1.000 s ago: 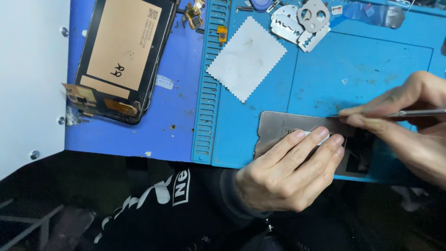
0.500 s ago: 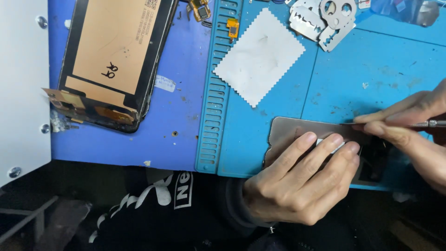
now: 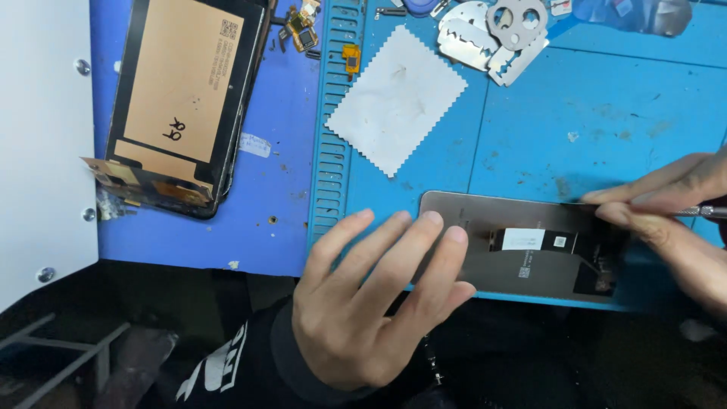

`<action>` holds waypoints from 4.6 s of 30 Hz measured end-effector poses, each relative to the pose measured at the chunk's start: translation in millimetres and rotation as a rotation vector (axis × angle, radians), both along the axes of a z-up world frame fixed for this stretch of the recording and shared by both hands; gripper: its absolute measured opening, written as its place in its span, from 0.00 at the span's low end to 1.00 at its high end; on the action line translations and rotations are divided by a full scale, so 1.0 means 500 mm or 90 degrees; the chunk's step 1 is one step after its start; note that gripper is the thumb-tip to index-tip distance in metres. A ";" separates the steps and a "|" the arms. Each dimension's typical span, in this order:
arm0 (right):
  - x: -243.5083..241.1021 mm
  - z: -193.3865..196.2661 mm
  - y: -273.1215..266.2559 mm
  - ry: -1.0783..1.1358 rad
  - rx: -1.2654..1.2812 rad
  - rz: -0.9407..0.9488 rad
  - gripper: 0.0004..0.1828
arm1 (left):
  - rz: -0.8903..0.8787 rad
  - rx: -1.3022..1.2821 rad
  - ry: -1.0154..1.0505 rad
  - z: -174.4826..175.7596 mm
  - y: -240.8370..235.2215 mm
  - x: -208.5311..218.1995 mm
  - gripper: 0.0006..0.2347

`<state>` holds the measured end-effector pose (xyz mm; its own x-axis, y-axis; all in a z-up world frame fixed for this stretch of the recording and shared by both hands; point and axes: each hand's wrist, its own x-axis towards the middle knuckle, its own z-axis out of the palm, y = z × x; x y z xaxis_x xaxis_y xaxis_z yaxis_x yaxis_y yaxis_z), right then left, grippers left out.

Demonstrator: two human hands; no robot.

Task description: The person is cleaning and preparing a phone screen component using a toothbrush, liquid cleaner, and a cloth, then performing precision work with a metal tool.

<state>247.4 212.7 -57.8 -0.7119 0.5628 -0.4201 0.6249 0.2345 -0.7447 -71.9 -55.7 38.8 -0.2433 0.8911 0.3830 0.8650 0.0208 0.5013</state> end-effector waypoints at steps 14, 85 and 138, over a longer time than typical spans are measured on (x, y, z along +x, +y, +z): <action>0.157 -0.091 0.039 -0.281 -0.103 -0.256 0.28 | -0.069 0.035 -0.013 -0.027 0.047 0.062 0.12; -0.244 0.202 -0.086 0.093 0.127 0.055 0.10 | -0.042 0.186 0.155 -0.106 0.075 0.102 0.03; 0.009 0.088 -0.004 -0.041 0.057 -0.015 0.11 | -0.110 0.106 0.177 -0.070 0.092 0.084 0.07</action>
